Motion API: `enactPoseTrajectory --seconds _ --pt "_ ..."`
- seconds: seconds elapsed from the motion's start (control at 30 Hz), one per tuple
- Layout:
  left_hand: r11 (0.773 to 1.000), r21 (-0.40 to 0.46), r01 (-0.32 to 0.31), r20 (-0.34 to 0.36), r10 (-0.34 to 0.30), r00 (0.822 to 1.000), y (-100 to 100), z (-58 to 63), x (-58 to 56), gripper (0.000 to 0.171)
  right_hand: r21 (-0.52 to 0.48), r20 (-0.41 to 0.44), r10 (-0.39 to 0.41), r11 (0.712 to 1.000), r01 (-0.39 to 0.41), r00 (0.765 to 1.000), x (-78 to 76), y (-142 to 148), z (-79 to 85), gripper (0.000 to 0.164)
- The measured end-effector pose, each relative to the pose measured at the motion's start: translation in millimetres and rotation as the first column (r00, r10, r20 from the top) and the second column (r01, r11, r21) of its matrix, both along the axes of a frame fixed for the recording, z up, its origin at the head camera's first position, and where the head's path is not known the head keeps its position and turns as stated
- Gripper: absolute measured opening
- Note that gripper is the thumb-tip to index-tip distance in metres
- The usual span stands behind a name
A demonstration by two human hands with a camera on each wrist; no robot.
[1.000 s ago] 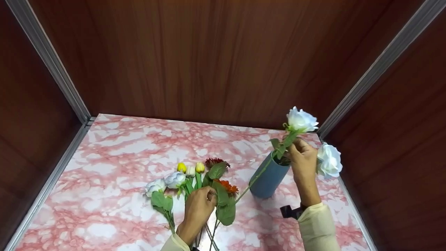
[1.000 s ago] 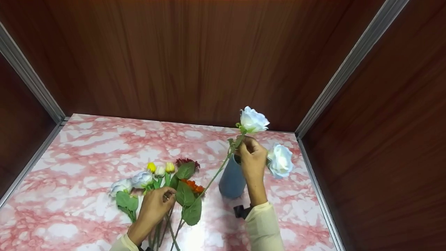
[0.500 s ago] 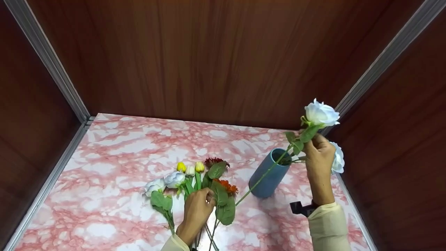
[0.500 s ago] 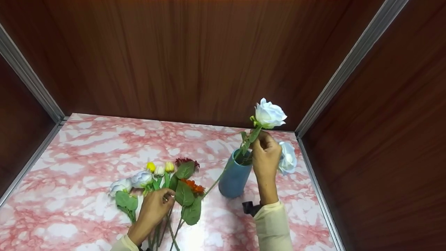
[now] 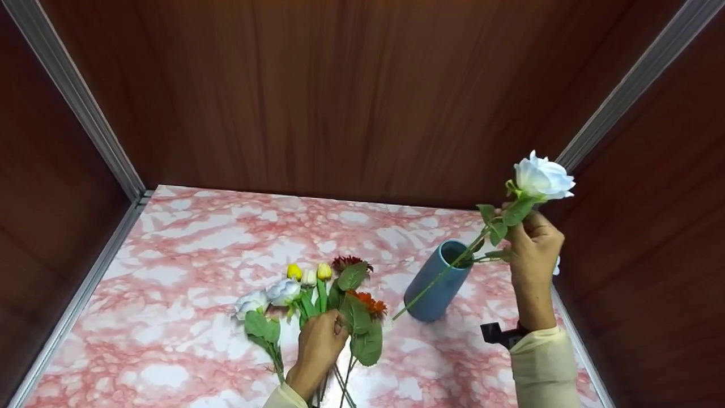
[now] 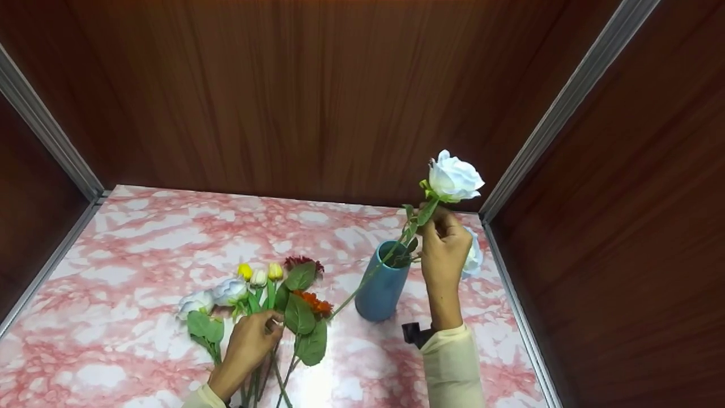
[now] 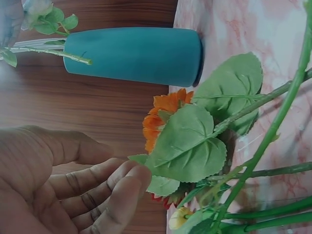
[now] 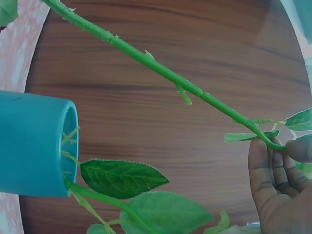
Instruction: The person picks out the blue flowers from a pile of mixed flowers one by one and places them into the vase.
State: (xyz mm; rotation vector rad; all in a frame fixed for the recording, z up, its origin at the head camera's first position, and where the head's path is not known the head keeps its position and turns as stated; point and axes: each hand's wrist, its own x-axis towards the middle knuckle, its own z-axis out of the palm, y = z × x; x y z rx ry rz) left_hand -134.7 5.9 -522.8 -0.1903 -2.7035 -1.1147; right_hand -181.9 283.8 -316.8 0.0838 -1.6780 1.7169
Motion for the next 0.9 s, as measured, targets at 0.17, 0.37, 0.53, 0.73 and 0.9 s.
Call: enactPoseTrajectory --seconds 0.17,0.37,0.53,0.73,0.9 --pt "1.0 -0.017 -0.016 0.019 0.017 1.0 0.9 -4.7 -0.1 0.011 -0.01 -0.039 -0.003 1.0 0.003 0.999 -0.1 3.0 3.0 0.013" --pt "1.0 -0.02 -0.018 0.023 0.019 1.0 2.3 -6.9 1.2 0.01 -0.012 -0.055 -0.029 1.0 0.028 0.998 -0.2 7.1 3.6 0.015" --pt "1.0 -0.011 -0.017 0.025 0.018 1.0 2.0 -7.3 2.3 0.01 -0.069 -0.063 -0.014 0.998 0.009 0.998 0.2 9.1 3.0 0.014" --pt "1.0 0.002 -0.025 0.041 0.025 0.999 1.7 -8.0 2.4 0.01 -0.169 -0.121 0.008 0.985 -0.029 0.993 0.9 14.1 3.6 0.019" --pt "1.0 -0.002 -0.023 0.027 0.023 0.999 1.5 -8.4 2.5 0.011 -0.191 -0.107 -0.035 0.982 0.014 0.994 2.0 20.1 4.7 0.022"
